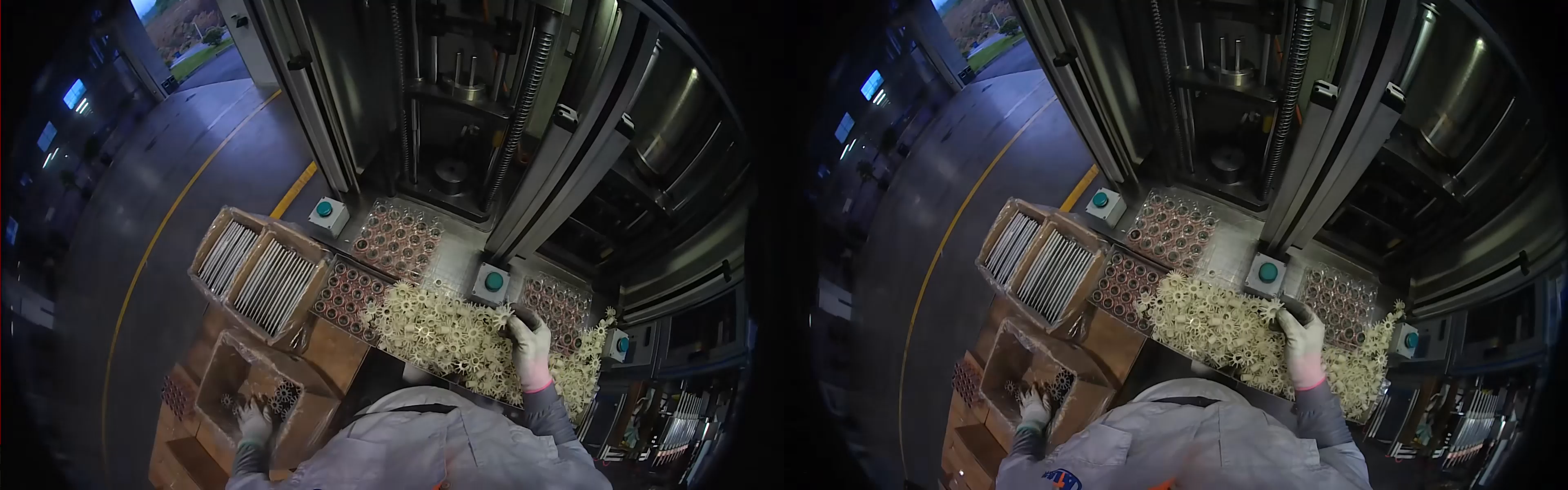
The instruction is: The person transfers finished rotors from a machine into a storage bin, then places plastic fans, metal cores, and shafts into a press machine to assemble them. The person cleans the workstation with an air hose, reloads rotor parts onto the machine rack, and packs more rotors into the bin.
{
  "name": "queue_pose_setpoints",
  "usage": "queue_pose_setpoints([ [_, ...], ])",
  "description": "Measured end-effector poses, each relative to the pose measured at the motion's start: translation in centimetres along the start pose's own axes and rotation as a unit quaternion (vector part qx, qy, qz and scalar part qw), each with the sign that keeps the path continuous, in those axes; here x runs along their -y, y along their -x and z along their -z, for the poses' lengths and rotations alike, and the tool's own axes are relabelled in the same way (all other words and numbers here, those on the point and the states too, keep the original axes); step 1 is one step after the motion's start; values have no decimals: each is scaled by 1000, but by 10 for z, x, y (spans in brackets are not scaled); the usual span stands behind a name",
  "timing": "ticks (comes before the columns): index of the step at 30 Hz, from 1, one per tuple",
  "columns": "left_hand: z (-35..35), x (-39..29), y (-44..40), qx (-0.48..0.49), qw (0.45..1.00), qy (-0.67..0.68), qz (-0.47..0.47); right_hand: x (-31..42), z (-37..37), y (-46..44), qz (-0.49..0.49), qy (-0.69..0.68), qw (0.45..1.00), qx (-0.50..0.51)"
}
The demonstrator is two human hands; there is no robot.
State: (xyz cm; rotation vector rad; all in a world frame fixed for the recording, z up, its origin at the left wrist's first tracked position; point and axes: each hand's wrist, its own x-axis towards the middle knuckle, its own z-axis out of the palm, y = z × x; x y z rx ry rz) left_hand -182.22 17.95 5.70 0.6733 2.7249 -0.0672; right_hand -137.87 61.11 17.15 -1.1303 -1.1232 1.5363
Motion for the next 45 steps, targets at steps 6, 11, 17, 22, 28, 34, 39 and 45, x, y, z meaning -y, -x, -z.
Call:
queue_pose_setpoints([
  [6,17,-11,-8,101,990,-99,-31,-4,-11,-3,-25,13,999,45],
  [11,54,-5,-41,217,969,-67,-100,6,-23,-7,-11,40,997,72],
  [17,78,-12,-50,241,957,72,-148,11,-48,-20,-7,33,999,38],
  [22,49,-2,-60,258,929,155,-214,19,-86,-59,58,88,993,53],
  [28,-3,26,-93,262,939,186,-123,39,-159,-192,159,-9,986,-46],
  [34,40,-25,-76,138,985,92,-37,65,-185,-341,153,185,959,-151],
  [39,-15,-18,-88,-15,975,180,-128,79,-175,-360,78,366,917,-139],
  [45,-32,4,-92,-91,962,224,-129,74,-170,-227,96,336,936,50],
])
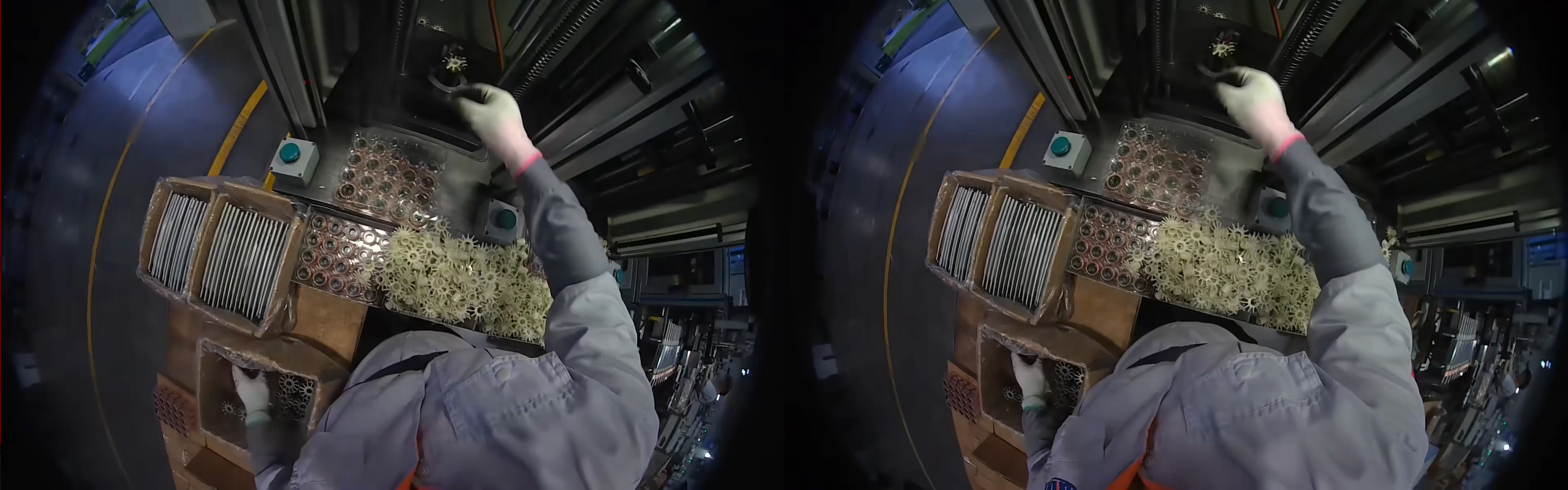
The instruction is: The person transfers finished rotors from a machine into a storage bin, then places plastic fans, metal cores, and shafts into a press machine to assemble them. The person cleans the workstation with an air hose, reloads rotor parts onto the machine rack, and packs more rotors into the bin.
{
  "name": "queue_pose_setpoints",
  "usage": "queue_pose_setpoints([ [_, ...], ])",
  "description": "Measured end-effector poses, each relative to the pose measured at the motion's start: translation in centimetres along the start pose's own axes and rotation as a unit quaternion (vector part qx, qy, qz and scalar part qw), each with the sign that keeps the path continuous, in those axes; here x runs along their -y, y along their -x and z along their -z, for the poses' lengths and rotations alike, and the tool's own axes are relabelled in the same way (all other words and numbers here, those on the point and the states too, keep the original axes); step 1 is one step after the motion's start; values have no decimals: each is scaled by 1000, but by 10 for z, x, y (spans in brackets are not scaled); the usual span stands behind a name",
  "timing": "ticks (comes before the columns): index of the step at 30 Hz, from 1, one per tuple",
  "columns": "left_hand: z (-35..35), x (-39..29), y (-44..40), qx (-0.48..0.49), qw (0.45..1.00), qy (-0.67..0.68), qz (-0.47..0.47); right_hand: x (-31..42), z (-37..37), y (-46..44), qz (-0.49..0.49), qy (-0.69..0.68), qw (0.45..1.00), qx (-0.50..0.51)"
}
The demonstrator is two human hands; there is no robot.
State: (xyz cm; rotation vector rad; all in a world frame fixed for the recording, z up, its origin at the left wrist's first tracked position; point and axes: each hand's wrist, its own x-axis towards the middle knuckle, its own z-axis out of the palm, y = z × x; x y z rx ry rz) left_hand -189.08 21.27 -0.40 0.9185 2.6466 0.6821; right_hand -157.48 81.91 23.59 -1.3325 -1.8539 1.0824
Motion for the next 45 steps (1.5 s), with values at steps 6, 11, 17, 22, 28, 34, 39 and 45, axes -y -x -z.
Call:
queue_pose_setpoints([
  [6,111,-136,10,-110,970,217,20,-47,9,147,51,303,907,286],
  [11,110,-290,-26,-53,926,356,-114,-88,0,162,206,389,853,281],
  [17,37,-467,-110,38,918,253,-302,-97,42,173,80,77,984,138],
  [22,-31,-609,-220,-31,896,209,-390,-92,60,218,-9,-42,999,15],
  [28,-64,-694,-283,52,859,103,-499,-99,74,257,-106,-166,979,-61],
  [34,-38,-725,-286,156,835,-193,-491,-66,70,243,-12,-32,997,-66],
  [39,-45,-675,-295,128,882,-45,-451,-28,20,179,-58,-160,985,3],
  [45,-54,-698,-284,155,887,-43,-433,-12,-15,146,18,-92,995,24],
])
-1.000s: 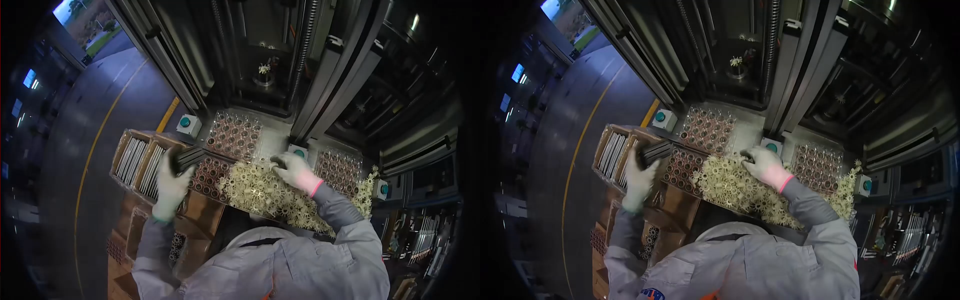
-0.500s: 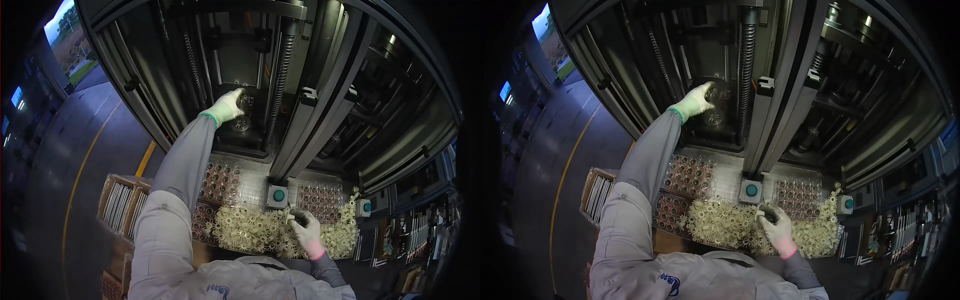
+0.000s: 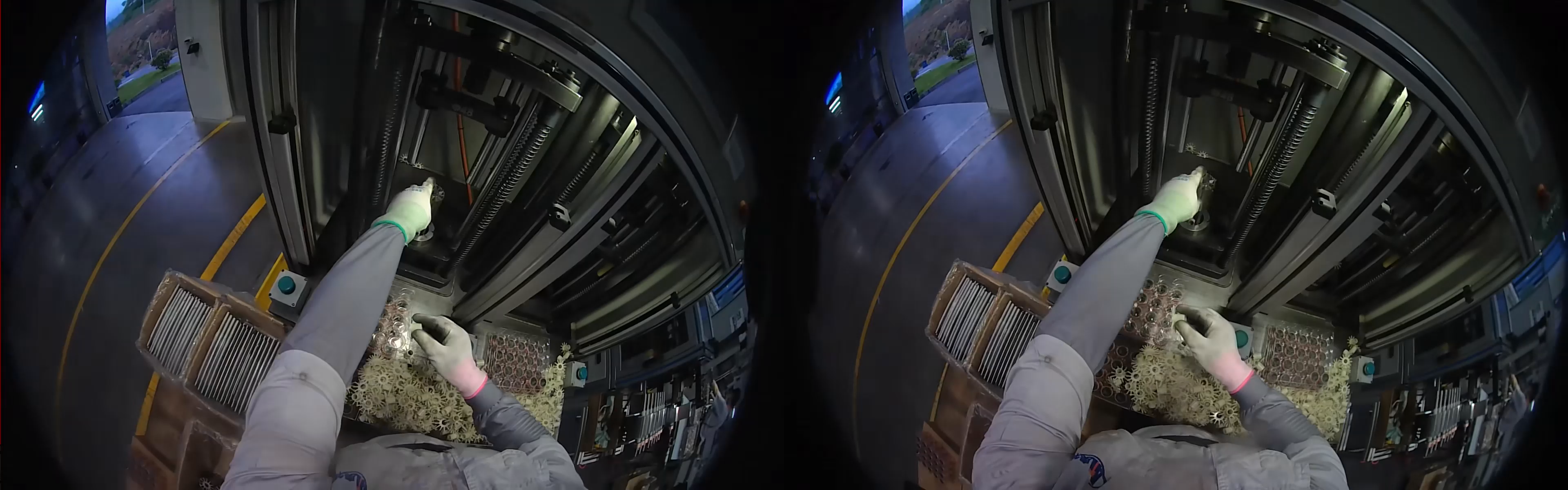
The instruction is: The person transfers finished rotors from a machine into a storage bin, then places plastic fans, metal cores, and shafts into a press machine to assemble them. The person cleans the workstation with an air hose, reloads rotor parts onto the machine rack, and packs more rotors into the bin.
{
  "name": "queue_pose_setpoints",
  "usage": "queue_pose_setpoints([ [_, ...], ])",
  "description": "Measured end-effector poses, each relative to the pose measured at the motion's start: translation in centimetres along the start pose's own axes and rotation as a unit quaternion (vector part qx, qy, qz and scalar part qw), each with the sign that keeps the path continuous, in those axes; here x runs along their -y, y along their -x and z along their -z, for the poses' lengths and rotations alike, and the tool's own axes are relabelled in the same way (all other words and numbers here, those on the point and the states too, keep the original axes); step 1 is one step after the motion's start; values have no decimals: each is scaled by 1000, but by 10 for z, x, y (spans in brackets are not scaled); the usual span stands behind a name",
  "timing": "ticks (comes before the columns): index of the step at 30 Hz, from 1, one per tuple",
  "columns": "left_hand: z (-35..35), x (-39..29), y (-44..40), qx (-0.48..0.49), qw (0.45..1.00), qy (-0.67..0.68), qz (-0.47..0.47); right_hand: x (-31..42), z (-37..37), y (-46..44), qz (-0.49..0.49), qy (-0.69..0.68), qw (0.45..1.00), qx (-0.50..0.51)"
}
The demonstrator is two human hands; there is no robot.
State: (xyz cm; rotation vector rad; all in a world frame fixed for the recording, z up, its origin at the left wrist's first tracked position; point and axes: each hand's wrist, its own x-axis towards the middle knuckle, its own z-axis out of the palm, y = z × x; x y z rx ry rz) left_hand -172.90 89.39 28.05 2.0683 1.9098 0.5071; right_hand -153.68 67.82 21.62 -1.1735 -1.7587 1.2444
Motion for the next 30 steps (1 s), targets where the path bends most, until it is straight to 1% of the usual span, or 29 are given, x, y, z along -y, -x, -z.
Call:
queue_pose_setpoints([
  [2,-19,9,-13,89,996,-10,2,-2,4,1,-1,19,1000,-8],
  [3,-21,12,-7,90,996,-7,-2,-4,7,-2,-6,12,999,-38],
  [5,-29,20,21,72,995,-55,-33,-7,12,-9,-17,-9,995,-96],
  [6,-35,26,36,19,998,3,-56,0,15,-21,-14,-10,995,-98],
  [7,-43,33,55,-33,995,60,-77,-2,16,-41,11,47,992,-120],
  [8,-59,43,71,-60,991,90,-82,-5,13,-66,33,67,984,-161],
  [9,-66,52,97,-49,988,111,-99,-6,14,-95,105,190,956,-196],
  [10,-70,61,124,-40,984,133,-115,-7,10,-127,121,180,949,-230],
  [12,-60,75,187,24,985,159,-60,2,13,-187,153,242,925,-250],
  [13,-56,87,220,9,987,157,-33,13,14,-208,149,257,925,-236],
  [14,-51,102,253,-8,988,154,-3,14,15,-229,99,341,906,-229],
  [16,-32,137,319,-38,966,243,82,-2,18,-263,66,421,892,-152],
  [17,-30,160,352,-114,979,134,105,5,19,-268,55,480,868,-113],
  [18,-12,175,380,-128,957,212,150,-9,25,-281,82,497,859,-94],
  [19,-6,187,409,-192,943,210,173,-2,25,-275,96,491,863,-69],
  [20,3,197,430,-167,937,224,209,-18,33,-287,113,492,863,-19],
  [21,12,206,446,-143,930,240,239,-24,35,-288,139,442,886,14],
  [22,1,221,458,-152,941,199,228,-28,36,-290,161,390,905,50],
  [23,-3,228,461,-128,958,156,204,-28,37,-283,174,472,863,39],
  [24,-8,233,456,-104,973,114,170,-18,19,-255,160,520,838,-44],
  [25,-13,236,445,-48,979,68,188,-2,-3,-219,145,565,801,-133],
  [26,-31,244,435,-40,983,41,177,-7,-14,-193,196,518,821,-140],
  [27,-56,260,423,-31,986,14,162,-12,-25,-162,248,458,845,-118],
  [28,-83,277,411,-8,991,-16,136,-16,-37,-133,260,409,871,-83],
  [29,-94,274,396,36,990,-39,133,-4,-48,-100,185,347,919,-18],
  [30,-102,270,379,80,987,-63,126,-16,-51,-78,199,278,940,18],
])
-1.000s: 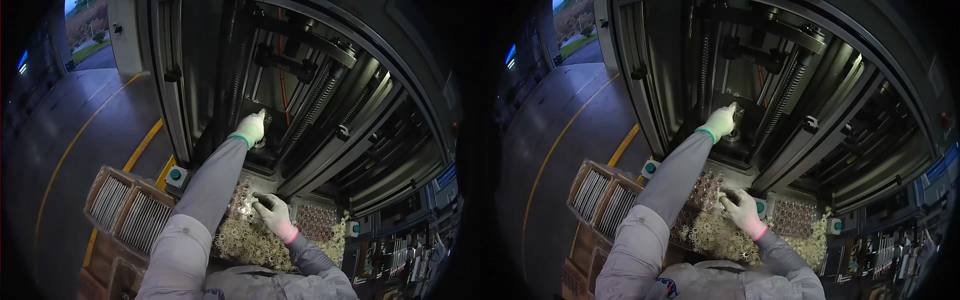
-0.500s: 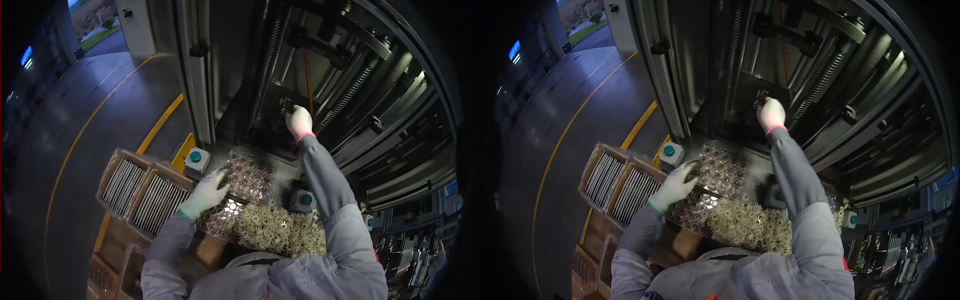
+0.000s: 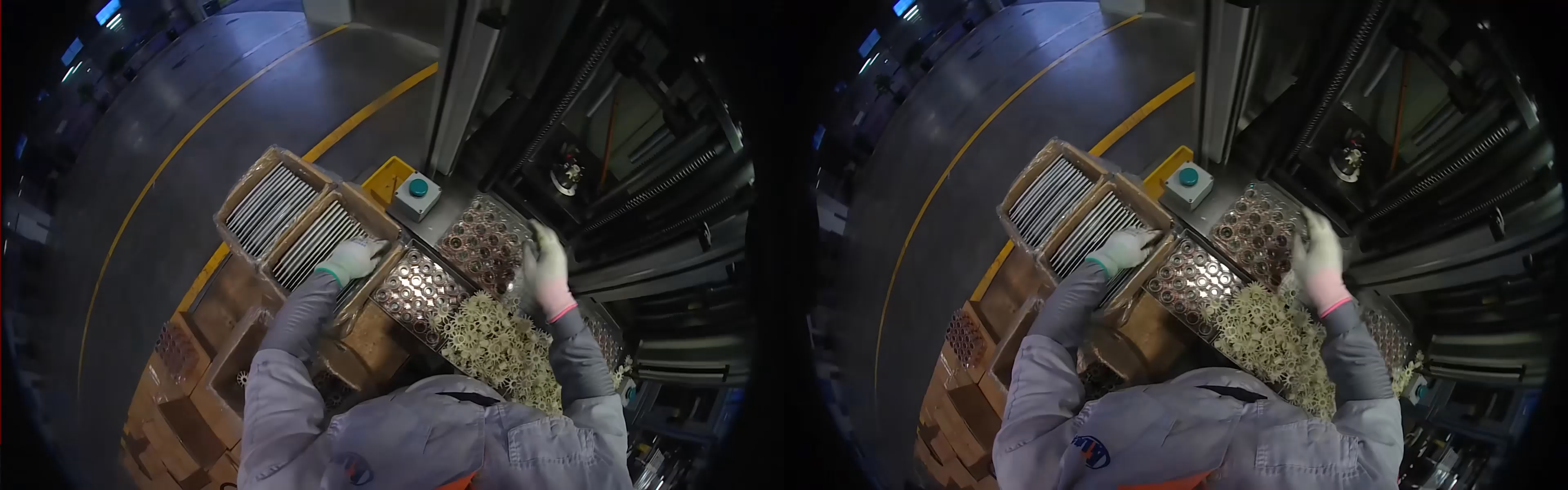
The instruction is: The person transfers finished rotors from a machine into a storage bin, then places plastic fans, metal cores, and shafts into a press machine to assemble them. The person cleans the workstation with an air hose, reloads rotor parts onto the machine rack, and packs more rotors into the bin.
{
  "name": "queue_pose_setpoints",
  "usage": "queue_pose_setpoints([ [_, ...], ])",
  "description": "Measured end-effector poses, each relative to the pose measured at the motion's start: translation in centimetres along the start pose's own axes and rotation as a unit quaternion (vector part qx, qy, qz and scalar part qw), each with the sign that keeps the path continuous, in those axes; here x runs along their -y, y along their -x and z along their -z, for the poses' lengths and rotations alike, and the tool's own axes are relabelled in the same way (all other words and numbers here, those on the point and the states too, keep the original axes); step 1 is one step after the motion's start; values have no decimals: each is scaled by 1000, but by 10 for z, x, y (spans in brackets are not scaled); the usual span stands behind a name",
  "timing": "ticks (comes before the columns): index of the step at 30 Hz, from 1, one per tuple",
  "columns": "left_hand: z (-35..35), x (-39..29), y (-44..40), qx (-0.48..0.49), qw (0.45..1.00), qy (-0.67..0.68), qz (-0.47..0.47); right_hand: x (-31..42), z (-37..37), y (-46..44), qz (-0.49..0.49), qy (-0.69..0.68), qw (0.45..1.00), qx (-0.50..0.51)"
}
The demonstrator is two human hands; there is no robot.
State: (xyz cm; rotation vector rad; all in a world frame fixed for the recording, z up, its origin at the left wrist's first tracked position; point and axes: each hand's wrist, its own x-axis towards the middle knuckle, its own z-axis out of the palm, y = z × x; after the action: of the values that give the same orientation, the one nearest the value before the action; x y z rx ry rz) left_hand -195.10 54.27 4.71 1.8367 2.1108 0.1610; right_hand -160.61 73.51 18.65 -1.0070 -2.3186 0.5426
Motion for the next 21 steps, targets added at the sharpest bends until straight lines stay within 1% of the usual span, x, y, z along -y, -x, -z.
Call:
queue_pose_setpoints([
  [1,-10,-4,-14,68,996,-54,19,0,-1,20,12,39,999,30],
  [3,-9,1,-21,30,999,42,-13,5,11,49,-34,-16,997,60],
  [4,-9,5,-21,22,999,26,-36,11,23,61,-60,-42,995,64],
  [5,-10,8,-22,11,998,9,-60,19,39,70,-106,-82,988,75],
  [6,-9,7,-20,-2,999,17,-49,18,55,80,-115,-75,989,60],
  [7,-13,12,-23,18,999,-20,-44,16,67,92,-121,-70,989,48],
  [8,-6,6,-20,44,999,15,-7,6,74,107,-115,-55,992,9],
  [9,-5,2,-12,22,998,59,31,-7,82,124,-122,-52,991,-5],
  [10,27,-25,2,84,984,111,108,-21,91,139,-144,-50,988,-12],
  [11,54,-51,16,142,958,163,187,-30,99,152,-161,-48,986,-16],
  [12,22,-25,27,131,971,115,167,-31,108,166,-155,-11,986,-68],
  [13,-13,14,49,119,980,62,147,-36,115,179,-196,-54,975,-86],
  [14,-26,30,73,116,979,56,161,-43,122,194,-236,-98,961,-101],
  [15,-22,23,90,113,976,51,177,-49,127,208,-254,-141,950,-116],
  [16,-14,18,93,87,977,51,190,-54,128,218,-250,-148,949,-121],
  [17,-9,10,99,61,976,51,204,-56,131,229,-270,-185,935,-137],
  [18,-14,1,102,-62,983,20,171,-58,137,235,-285,-222,920,-152],
  [20,23,-63,87,-158,972,104,142,-60,143,245,-283,-213,922,-155],
  [21,42,-103,75,-168,964,170,120,-65,143,250,-273,-214,924,-161],
])
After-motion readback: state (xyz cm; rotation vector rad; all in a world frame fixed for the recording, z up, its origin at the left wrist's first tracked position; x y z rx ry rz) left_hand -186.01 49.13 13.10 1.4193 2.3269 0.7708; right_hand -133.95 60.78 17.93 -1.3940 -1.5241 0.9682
